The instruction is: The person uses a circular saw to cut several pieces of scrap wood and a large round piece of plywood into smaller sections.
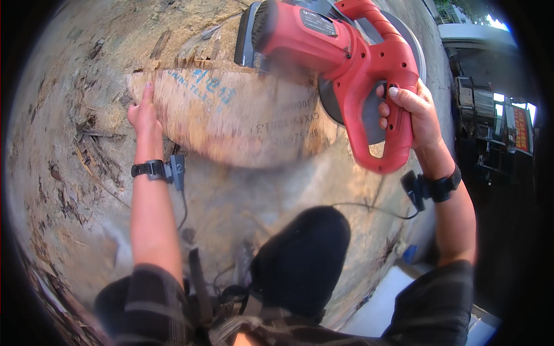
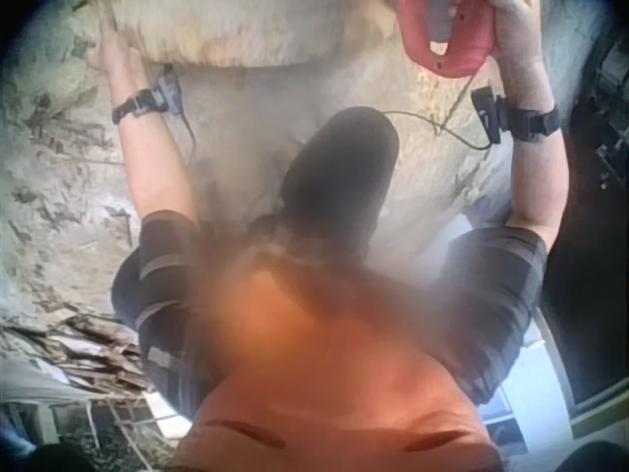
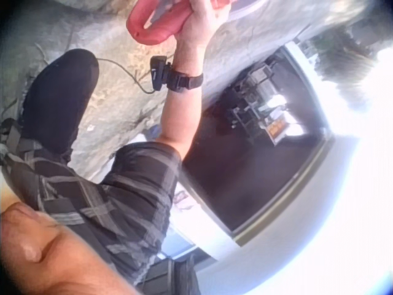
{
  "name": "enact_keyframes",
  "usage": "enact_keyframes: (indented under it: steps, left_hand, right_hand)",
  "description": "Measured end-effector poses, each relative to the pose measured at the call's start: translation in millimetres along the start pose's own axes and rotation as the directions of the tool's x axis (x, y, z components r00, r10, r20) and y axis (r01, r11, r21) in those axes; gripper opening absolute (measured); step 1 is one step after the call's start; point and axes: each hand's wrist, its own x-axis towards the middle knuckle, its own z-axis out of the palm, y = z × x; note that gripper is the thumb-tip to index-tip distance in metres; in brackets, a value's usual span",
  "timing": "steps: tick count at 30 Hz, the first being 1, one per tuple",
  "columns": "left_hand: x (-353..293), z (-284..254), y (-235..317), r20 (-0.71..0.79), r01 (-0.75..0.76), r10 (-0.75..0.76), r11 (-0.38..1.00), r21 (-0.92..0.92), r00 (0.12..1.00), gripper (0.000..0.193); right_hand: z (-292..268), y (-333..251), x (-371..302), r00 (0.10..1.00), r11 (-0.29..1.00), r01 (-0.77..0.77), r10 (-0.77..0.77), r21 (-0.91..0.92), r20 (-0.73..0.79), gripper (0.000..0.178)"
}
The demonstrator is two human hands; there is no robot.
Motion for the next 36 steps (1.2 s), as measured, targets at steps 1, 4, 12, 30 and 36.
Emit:
enact_keyframes:
  steps: [1, 4, 12, 30, 36]
  left_hand:
    - [3.6, 0.1, -1.9, 0.000, 0.000, 0.000, 1.000, 0.001, 1.000, 0.045]
    - [7.4, 0.4, -4.3, 0.047, -0.043, 0.044, 0.999, -0.017, 0.998, 0.044]
    - [-5.1, 22.1, 10.6, -0.014, -0.002, 0.001, 1.000, -0.029, 1.000, 0.038]
    - [11.3, 16.9, 4.8, 0.040, 0.092, -0.097, 0.989, 0.119, 0.994, 0.052]
    - [21.3, 9.8, 3.5, 0.149, 0.103, -0.109, 0.993, 0.049, 0.983, 0.051]
  right_hand:
    - [4.1, 2.3, -1.1, 1.000, 1.000, -0.001, 0.001, 0.000, 0.000, 0.036]
    - [11.9, 8.4, -2.1, 0.997, 1.000, 0.016, -0.018, -0.026, -0.078, 0.039]
    - [11.4, 38.6, -3.6, 0.991, 0.995, 0.083, -0.089, -0.057, -0.101, 0.041]
    - [32.9, 163.5, -2.5, 0.945, 0.954, 0.297, -0.289, 0.033, -0.154, 0.047]
    - [21.3, 66.7, -4.2, 0.979, 0.987, 0.153, -0.157, -0.040, -0.129, 0.035]
